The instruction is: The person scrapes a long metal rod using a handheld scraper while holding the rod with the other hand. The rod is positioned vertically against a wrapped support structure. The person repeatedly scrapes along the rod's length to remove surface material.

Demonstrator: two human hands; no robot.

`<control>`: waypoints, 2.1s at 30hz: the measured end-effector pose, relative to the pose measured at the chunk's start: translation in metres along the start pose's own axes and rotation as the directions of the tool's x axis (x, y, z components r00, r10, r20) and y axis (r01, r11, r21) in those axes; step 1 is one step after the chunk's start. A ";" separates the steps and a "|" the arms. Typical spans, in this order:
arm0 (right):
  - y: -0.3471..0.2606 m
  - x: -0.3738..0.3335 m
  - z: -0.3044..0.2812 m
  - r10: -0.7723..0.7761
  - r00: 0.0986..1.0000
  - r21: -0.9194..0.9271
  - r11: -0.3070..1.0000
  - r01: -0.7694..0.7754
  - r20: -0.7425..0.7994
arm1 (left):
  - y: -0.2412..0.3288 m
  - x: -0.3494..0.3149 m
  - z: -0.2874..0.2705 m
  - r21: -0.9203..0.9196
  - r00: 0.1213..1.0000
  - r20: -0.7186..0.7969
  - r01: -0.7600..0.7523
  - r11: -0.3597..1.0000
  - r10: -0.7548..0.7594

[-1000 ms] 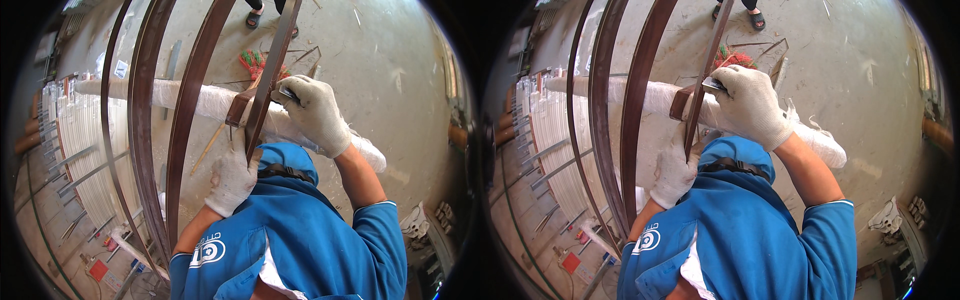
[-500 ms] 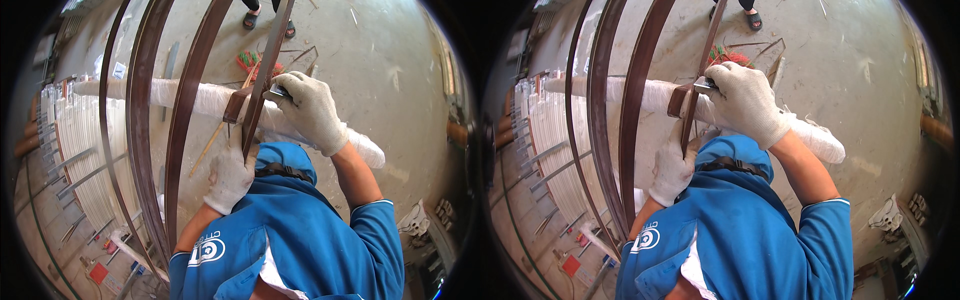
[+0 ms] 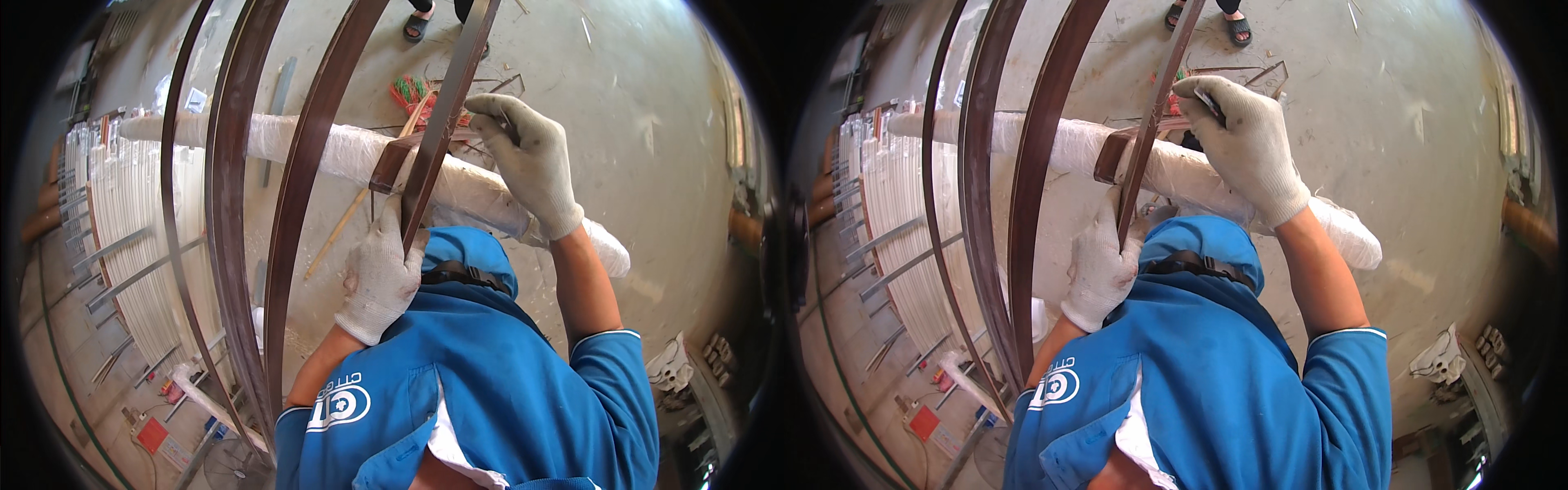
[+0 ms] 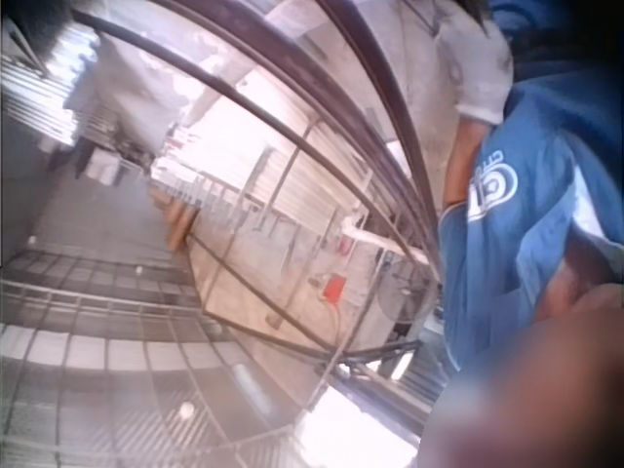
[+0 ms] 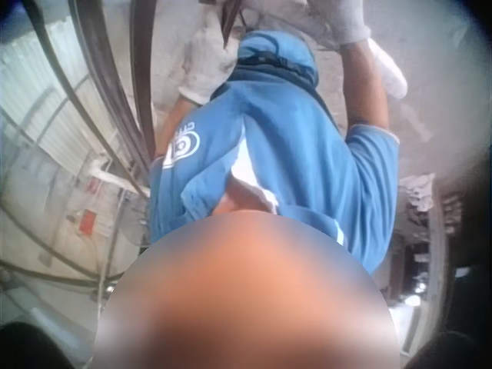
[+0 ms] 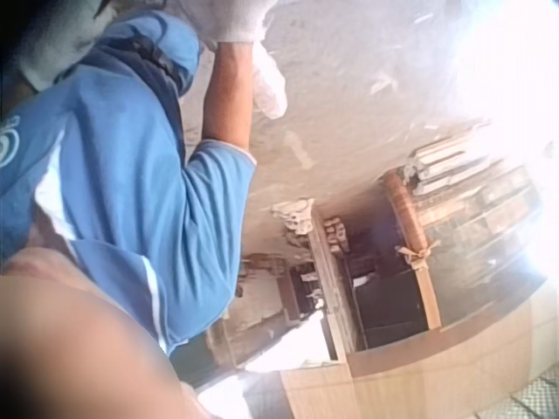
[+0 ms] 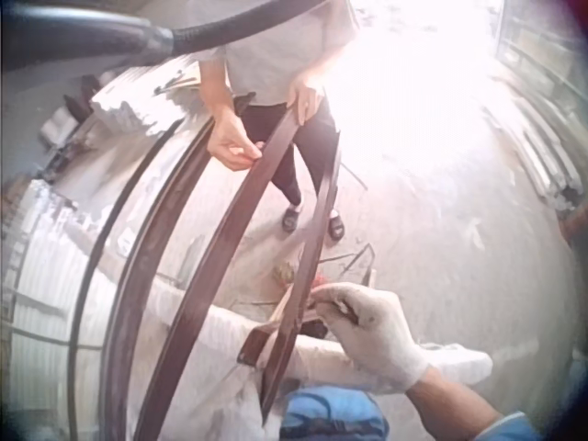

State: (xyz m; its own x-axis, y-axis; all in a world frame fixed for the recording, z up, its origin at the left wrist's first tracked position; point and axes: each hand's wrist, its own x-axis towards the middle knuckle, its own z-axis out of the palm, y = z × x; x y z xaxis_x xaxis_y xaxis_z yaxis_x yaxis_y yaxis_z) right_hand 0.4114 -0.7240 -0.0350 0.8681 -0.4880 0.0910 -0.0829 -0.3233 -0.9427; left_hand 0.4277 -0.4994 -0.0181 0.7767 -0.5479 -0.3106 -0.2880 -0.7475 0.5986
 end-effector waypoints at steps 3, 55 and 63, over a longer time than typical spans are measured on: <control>-0.008 -0.011 -0.001 -0.121 0.993 -0.103 0.987 0.120 -0.006 | 0.000 0.000 0.000 0.006 1.000 -0.003 -0.001 1.000 0.001; -0.007 0.013 -0.019 0.323 0.711 0.163 0.837 -0.523 0.625 | 0.003 0.002 -0.009 -0.097 0.996 0.084 0.036 0.995 -0.028; -0.012 0.010 -0.021 0.282 0.673 0.142 0.853 -0.502 0.684 | -0.001 0.003 -0.009 -0.075 0.996 0.081 -0.025 0.997 0.031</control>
State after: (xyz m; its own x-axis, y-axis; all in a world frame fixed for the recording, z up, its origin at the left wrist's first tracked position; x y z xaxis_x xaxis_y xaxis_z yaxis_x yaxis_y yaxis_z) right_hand 0.4108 -0.7425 -0.0163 0.8955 0.1345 -0.4241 -0.4368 0.0837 -0.8957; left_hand 0.4352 -0.4966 -0.0126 0.7195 -0.5995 -0.3507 -0.2641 -0.7032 0.6602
